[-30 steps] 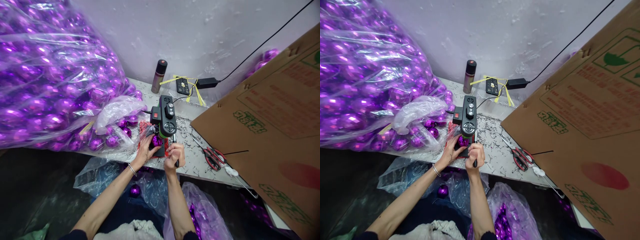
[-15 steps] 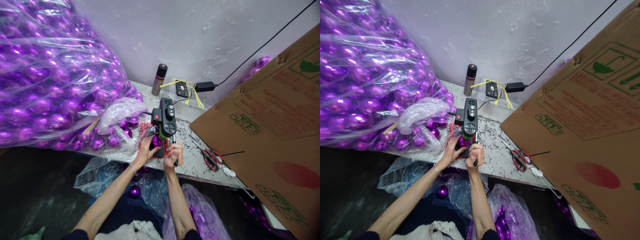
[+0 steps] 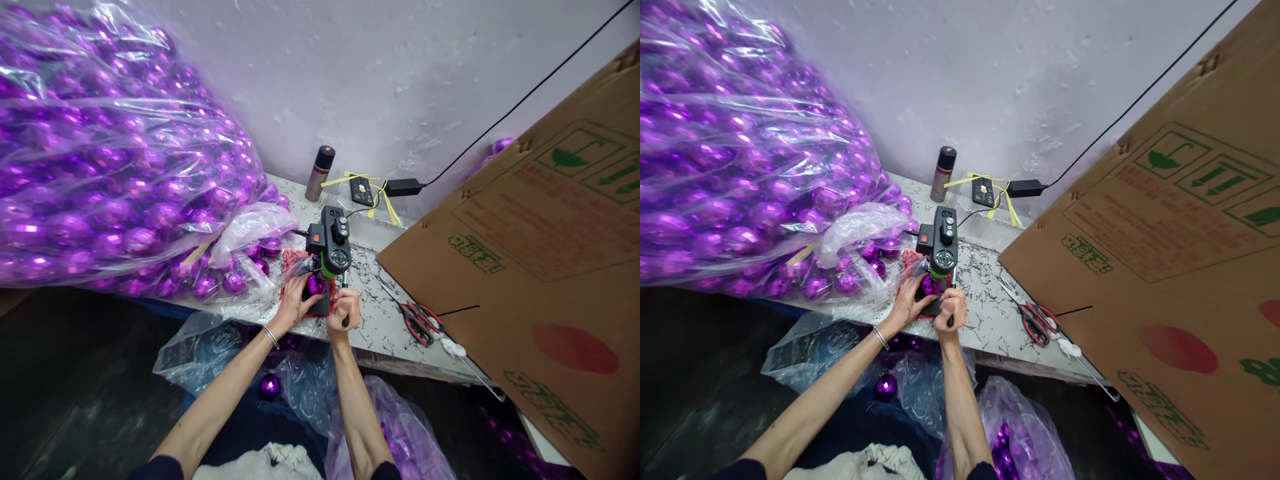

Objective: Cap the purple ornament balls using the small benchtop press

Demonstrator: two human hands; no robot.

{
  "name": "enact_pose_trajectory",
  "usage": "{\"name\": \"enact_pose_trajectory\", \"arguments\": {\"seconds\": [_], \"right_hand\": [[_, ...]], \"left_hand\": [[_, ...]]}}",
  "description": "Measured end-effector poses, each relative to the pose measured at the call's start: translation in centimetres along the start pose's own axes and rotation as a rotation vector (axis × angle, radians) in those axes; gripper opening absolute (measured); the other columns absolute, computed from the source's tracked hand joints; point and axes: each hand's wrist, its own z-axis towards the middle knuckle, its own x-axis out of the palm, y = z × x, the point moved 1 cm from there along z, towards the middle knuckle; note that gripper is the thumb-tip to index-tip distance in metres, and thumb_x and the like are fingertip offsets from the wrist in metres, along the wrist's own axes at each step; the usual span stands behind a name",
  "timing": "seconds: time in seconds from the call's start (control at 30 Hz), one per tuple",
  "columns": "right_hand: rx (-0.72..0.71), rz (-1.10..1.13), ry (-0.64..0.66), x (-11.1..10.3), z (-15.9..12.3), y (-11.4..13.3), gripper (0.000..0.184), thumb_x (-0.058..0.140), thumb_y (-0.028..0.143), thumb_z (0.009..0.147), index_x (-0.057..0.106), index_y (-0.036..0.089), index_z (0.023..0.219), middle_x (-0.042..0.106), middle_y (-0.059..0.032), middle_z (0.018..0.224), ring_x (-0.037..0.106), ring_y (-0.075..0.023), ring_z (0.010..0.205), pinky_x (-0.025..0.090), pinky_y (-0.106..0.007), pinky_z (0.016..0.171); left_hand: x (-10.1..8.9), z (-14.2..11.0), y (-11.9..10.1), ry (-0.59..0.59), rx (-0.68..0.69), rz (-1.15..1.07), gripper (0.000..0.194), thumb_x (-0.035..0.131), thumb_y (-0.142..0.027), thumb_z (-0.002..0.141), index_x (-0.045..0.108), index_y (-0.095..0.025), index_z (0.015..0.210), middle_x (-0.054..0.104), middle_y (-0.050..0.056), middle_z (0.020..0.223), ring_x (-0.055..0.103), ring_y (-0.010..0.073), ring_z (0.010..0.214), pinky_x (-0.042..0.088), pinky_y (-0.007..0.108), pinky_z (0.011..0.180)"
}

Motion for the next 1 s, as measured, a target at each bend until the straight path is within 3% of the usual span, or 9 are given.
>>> {"name": "enact_pose_trajectory", "arguments": {"seconds": [0.13,0.23,0.43,0.5,0.6,0.73,0.87,0.93,1.0], "right_hand": [[0.129,-0.023,-0.021,-0.1,2.5,2.1,0.043,0.044,0.030,0.110,0.048,0.023,0.068,0.055,0.0028,0.070,0.053,-0.0114,0.061,0.042,-0.028,0.060],[0.293,-0.027,-0.026,-0.2,4.5,3.7,0.046,0.047,0.036,0.110,0.048,0.023,0.066,0.052,0.0036,0.066,0.050,-0.0115,0.060,0.043,-0.029,0.061],[0.288,-0.010,-0.033,-0.1,3.9,3.8,0.046,0.050,0.041,0.109,0.052,0.023,0.066,0.056,0.0024,0.069,0.052,-0.0121,0.060,0.044,-0.030,0.063],[0.292,-0.008,-0.042,-0.1,3.2,3.5,0.046,0.049,0.038,0.109,0.051,0.023,0.065,0.056,0.0021,0.069,0.052,-0.0120,0.060,0.044,-0.030,0.062],[0.278,-0.023,-0.043,-0.1,2.7,3.3,0.046,0.048,0.036,0.109,0.050,0.023,0.065,0.055,0.0019,0.069,0.053,-0.0123,0.060,0.044,-0.030,0.060],[0.224,-0.026,-0.015,-0.4,2.7,3.1,0.045,0.048,0.033,0.109,0.051,0.023,0.065,0.055,0.0018,0.069,0.055,-0.0127,0.062,0.043,-0.029,0.059],[0.214,-0.030,-0.007,-0.6,2.2,2.7,0.042,0.048,0.033,0.108,0.053,0.023,0.067,0.057,0.0013,0.070,0.056,-0.0130,0.061,0.043,-0.030,0.058],[0.235,-0.042,-0.013,-0.6,1.9,2.6,0.041,0.047,0.033,0.108,0.052,0.023,0.068,0.057,0.0015,0.070,0.054,-0.0128,0.060,0.043,-0.030,0.058],[0.240,-0.046,-0.012,-0.6,1.8,2.6,0.041,0.047,0.033,0.108,0.051,0.023,0.068,0.057,0.0017,0.070,0.054,-0.0126,0.059,0.043,-0.030,0.058]], "left_hand": [[0.0,0.0,0.3,0.008,-0.003,-0.049,0.062,0.080,-0.045,0.095,0.059,-0.019,0.147,0.072,0.019,0.140,0.069,0.0363,0.132,0.054,0.056,0.115],[-0.9,-2.0,0.3,0.037,-0.004,-0.058,0.064,0.076,-0.042,0.098,0.053,-0.020,0.153,0.069,0.019,0.144,0.068,0.0349,0.134,0.055,0.055,0.115],[-5.2,-6.8,-1.0,0.068,0.149,0.146,0.093,0.077,-0.053,0.094,0.033,-0.021,0.169,0.050,0.023,0.165,0.053,0.0400,0.152,0.053,0.058,0.119],[-7.1,-5.5,-1.5,-0.004,0.194,0.216,0.078,0.070,-0.048,0.100,0.039,-0.019,0.166,0.058,0.021,0.160,0.058,0.0373,0.147,0.053,0.056,0.119],[-10.0,-0.9,-1.5,-0.073,0.143,0.383,0.043,0.051,-0.025,0.107,0.063,-0.017,0.148,0.074,0.018,0.139,0.068,0.0330,0.132,0.054,0.054,0.115],[-13.6,4.5,-0.2,0.136,-0.206,0.650,0.037,0.049,-0.022,0.104,0.076,-0.012,0.128,0.080,0.022,0.121,0.075,0.0379,0.113,0.058,0.051,0.096],[-15.5,5.0,1.0,0.397,-0.345,0.662,0.044,0.072,-0.042,0.095,0.075,-0.017,0.132,0.081,0.017,0.118,0.076,0.0393,0.109,0.058,0.046,0.093],[-15.5,4.3,1.3,0.428,-0.332,0.616,0.057,0.080,-0.038,0.087,0.070,-0.019,0.140,0.080,0.016,0.121,0.076,0.0392,0.109,0.058,0.046,0.094],[-15.2,3.7,1.3,0.359,-0.337,0.485,0.064,0.081,-0.035,0.084,0.066,-0.019,0.144,0.078,0.017,0.125,0.075,0.0390,0.112,0.057,0.049,0.099]]}}
